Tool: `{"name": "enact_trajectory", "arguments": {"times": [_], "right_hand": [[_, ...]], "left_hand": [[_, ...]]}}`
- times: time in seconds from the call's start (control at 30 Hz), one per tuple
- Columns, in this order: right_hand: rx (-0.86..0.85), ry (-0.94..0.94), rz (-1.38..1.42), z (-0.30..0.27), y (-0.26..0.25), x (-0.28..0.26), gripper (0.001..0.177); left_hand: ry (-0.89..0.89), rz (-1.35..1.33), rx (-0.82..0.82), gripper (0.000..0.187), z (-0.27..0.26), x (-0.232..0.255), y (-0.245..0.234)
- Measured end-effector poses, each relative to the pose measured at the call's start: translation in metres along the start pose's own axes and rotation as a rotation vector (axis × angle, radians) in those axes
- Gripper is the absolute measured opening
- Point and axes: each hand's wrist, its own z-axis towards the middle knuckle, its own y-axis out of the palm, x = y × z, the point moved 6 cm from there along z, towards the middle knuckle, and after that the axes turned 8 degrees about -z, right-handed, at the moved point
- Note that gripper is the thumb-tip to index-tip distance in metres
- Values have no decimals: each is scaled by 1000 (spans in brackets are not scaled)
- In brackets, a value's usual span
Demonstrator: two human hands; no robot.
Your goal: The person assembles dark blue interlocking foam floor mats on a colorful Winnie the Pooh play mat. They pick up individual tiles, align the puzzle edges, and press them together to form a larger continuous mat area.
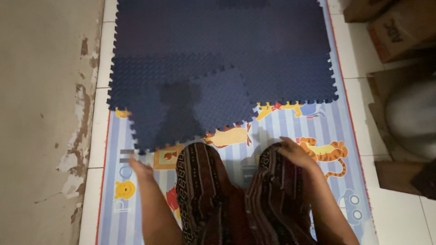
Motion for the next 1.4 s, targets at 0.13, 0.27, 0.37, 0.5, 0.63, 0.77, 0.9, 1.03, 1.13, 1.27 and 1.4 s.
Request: {"name": "enact_trajectory", "arguments": {"times": [0.13,0.27,0.37,0.5,0.63,0.77,0.9,1.03,1.13,1.27,1.4], "right_hand": [[150,184,209,41,-5,40,62],[124,224,231,93,26,37,67],[264,71,2,148,37,3,73],[472,-261,-54,197,36,-41,64],[424,42,18,239,40,-26,59],[289,109,-13,249,69,-21,66],[-74,263,12,182,145,12,71],[34,231,135,154,188,13,76],[96,238,463,153,201,12,67],[-2,256,893,173,196,0,54],[-163,340,1006,138,192,-11,49]], "left_hand": [[95,1024,302,109,-49,-47,-29],[-193,1505,108,128,-79,-93,-41],[-321,1582,-26,144,-67,-106,-31],[-371,1518,-82,161,-78,-115,-47],[-423,1505,-131,170,-88,-114,-43],[-434,1505,-121,174,-87,-108,-36],[-407,1462,-120,172,-82,-119,-46],[-256,1407,-49,152,-65,-136,-55],[405,1735,388,117,-68,-116,-45],[231,914,333,86,-28,-118,-17],[-335,-79,-86,65,-15,-121,18]]}}
